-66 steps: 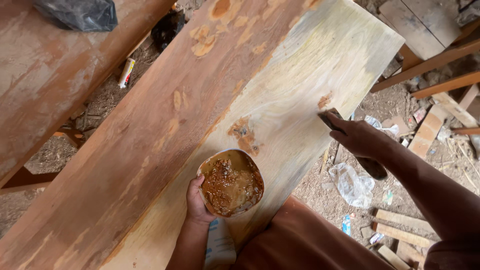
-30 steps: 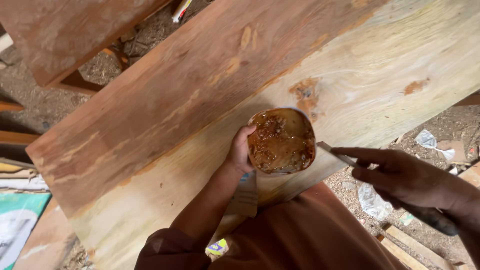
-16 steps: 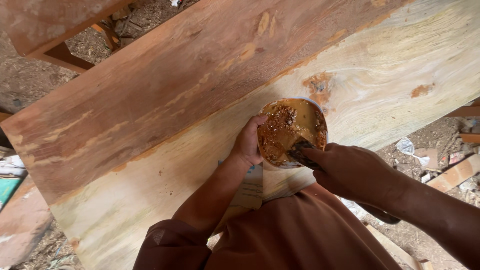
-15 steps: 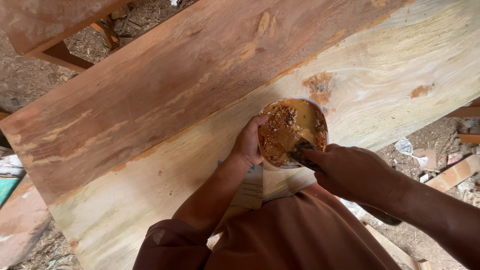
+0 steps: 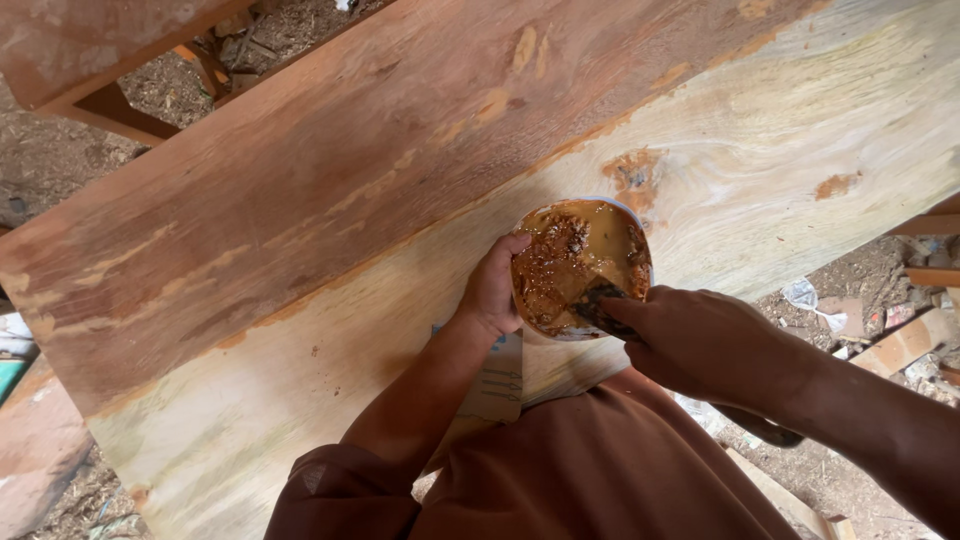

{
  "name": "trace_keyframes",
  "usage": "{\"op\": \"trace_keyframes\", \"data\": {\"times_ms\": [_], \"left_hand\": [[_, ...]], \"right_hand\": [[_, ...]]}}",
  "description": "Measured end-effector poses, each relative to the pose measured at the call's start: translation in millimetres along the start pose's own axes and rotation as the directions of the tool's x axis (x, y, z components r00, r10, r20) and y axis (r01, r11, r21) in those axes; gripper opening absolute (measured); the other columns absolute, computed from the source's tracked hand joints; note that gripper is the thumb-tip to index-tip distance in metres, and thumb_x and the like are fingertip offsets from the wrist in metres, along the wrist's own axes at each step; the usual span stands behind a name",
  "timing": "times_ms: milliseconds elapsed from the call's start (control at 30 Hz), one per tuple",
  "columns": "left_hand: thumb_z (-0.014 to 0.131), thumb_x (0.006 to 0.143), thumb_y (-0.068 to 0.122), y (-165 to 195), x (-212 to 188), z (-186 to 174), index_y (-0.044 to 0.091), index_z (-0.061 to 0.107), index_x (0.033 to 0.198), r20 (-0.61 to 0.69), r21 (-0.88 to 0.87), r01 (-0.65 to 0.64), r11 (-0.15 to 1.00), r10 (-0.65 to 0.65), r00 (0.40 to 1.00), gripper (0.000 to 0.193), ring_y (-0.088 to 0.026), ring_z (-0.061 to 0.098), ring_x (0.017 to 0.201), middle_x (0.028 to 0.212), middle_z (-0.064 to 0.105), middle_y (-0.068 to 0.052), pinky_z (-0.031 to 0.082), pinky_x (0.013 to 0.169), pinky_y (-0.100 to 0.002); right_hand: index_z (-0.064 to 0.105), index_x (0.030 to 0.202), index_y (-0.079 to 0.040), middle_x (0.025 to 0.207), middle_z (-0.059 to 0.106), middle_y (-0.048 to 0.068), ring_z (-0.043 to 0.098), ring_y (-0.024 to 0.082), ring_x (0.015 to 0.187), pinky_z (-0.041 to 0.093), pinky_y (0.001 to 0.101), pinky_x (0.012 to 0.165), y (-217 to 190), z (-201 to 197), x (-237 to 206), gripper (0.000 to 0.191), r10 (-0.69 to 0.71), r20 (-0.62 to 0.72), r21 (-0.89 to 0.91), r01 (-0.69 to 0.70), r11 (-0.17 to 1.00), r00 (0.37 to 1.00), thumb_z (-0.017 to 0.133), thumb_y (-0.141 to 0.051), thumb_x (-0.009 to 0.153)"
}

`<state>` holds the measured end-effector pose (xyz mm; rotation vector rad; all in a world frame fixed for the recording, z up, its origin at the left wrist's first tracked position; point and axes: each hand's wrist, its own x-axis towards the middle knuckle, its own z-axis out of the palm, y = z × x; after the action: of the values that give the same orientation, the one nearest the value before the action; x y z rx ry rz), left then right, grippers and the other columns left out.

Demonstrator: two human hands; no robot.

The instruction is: The person holds a container of brown wood filler in one hand and uses a putty knife with the other hand to scoop filler and press it into holes and defects on the surface of a large wooden board, working spot by spot across the board.

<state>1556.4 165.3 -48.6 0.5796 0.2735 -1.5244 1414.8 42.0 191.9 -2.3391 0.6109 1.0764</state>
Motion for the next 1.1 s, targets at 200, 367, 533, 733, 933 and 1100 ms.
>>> {"op": "trace_keyframes", "data": {"times_ms": [200,367,533,733,933,1100], "left_hand": [[0.054,0.099,0.033,-3.2,2.0,-5.6,0.002,0.062,0.132,0.051,-0.038,-0.034,0.999,0.036,0.998,0.045,-0.028,0.069,0.109,0.122,0.071,-0.013,0.055,0.1,-0.046],[0.054,0.098,0.034,-4.5,1.7,-7.1,0.003,0.063,0.131,0.026,-0.044,0.003,0.999,-0.002,1.0,0.046,-0.028,0.069,0.108,0.121,0.072,-0.013,0.055,0.099,-0.045],[0.055,0.098,0.033,-3.9,0.4,-2.8,0.002,0.063,0.13,0.015,-0.051,-0.015,0.999,0.016,1.0,0.045,-0.029,0.07,0.109,0.121,0.072,-0.014,0.055,0.101,-0.046],[0.054,0.1,0.035,-0.5,-3.3,3.8,0.0,0.063,0.13,0.112,-0.066,-0.011,0.998,0.018,0.994,0.047,-0.032,0.069,0.109,0.122,0.072,-0.016,0.055,0.101,-0.049],[0.049,0.097,0.039,3.6,-6.1,22.8,0.002,0.062,0.132,0.029,-0.023,0.013,1.0,-0.012,1.0,0.052,-0.032,0.067,0.115,0.126,0.07,-0.015,0.053,0.103,-0.05],[0.047,0.095,0.04,5.9,-10.4,26.8,0.003,0.06,0.135,0.042,0.039,-0.026,0.999,0.025,0.999,0.056,-0.032,0.066,0.117,0.128,0.069,-0.016,0.052,0.103,-0.051]], "right_hand": [[0.06,0.129,-0.022,0.086,0.072,0.015,0.072,0.036,0.083,0.057,0.0527,0.077,2.5,2.5,0.3,0.042,-0.073,-0.068,0.013,0.074,0.997,0.995,0.062,-0.023,0.087],[0.063,0.126,-0.022,0.079,0.074,0.014,0.075,0.033,0.081,0.056,0.0516,0.081,3.5,-1.4,-1.2,0.038,-0.069,0.027,0.009,0.069,0.998,0.997,0.059,-0.019,0.088],[0.062,0.126,-0.021,0.079,0.073,0.015,0.073,0.036,0.082,0.057,0.0534,0.079,2.3,-10.7,-1.9,0.034,-0.048,-0.034,-0.034,0.047,0.998,0.998,0.057,-0.025,0.092],[0.057,0.141,-0.03,0.083,0.073,0.015,0.073,0.032,0.085,0.055,0.0499,0.085,0.0,-8.4,-2.0,0.05,-0.007,0.115,-0.06,0.014,0.998,0.993,0.057,-0.018,0.092],[0.071,0.123,-0.02,0.094,0.078,0.014,0.074,0.031,0.091,0.054,0.0487,0.09,30.6,8.0,3.0,0.035,-0.159,0.071,0.152,0.147,0.977,0.985,0.055,-0.021,0.092],[0.063,0.143,-0.015,0.086,0.072,0.011,0.067,0.017,0.067,0.055,0.0355,0.063,88.2,31.5,9.6,0.049,-0.198,0.058,0.721,0.096,0.686,0.979,0.059,-0.023,0.094]]}}
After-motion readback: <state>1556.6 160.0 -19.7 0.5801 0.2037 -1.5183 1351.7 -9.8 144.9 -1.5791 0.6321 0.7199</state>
